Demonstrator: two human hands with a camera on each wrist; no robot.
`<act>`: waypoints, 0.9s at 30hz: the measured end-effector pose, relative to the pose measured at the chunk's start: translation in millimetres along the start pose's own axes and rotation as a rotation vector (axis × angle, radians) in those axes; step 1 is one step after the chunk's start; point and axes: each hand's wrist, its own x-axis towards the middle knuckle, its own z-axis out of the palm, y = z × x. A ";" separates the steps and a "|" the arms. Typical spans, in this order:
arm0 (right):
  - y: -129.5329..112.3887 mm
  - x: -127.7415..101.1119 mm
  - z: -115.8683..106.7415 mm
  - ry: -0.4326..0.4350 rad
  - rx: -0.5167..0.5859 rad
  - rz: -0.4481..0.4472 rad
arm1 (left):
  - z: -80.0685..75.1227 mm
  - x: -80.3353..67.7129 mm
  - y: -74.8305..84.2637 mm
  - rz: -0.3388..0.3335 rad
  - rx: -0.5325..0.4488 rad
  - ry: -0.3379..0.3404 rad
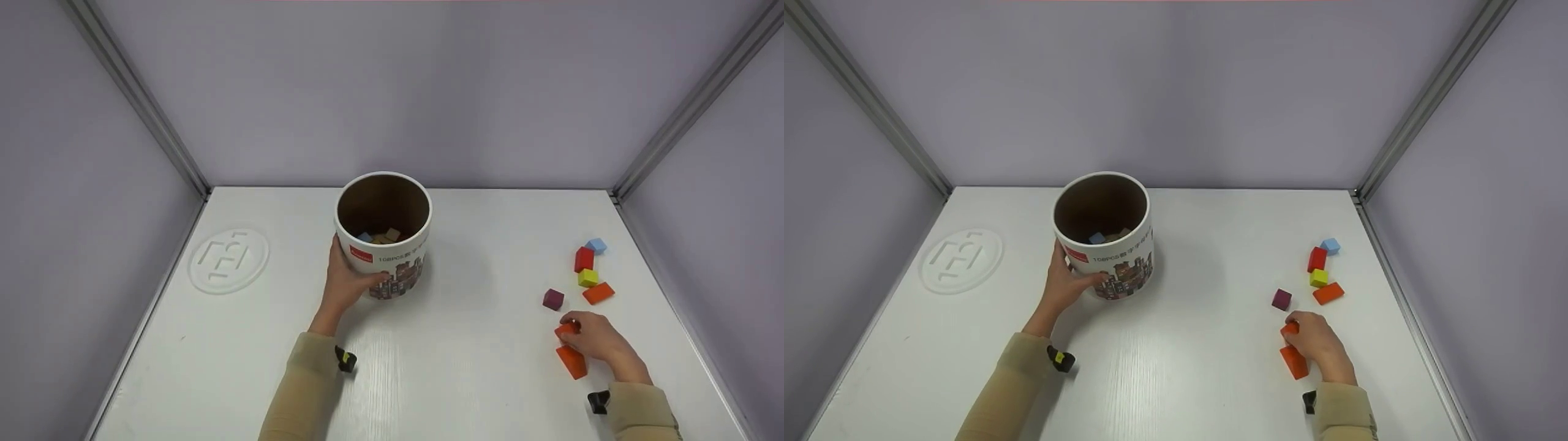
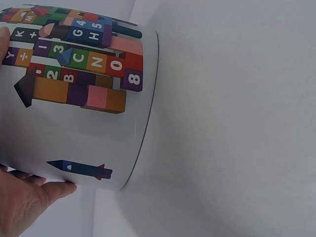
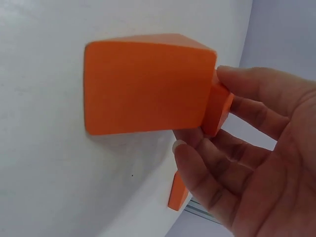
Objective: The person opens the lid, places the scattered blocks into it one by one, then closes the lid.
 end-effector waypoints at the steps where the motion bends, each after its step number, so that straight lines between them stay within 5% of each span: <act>1: -0.3 0.5 -0.4 0.007 0.001 -0.008 | -0.2 0.0 0.1 0.002 -0.008 -0.002; 9: -20.0 2.9 -10.6 0.076 0.020 -0.075 | -1.0 -0.9 0.6 -0.002 -0.019 -0.002; 21: -103.8 8.7 -38.2 0.259 0.106 -0.331 | -0.9 -1.7 4.2 -0.001 -0.021 0.002; 27: -146.3 15.5 -47.9 0.383 0.066 -0.497 | 0.4 -0.2 -0.4 0.004 -0.017 0.001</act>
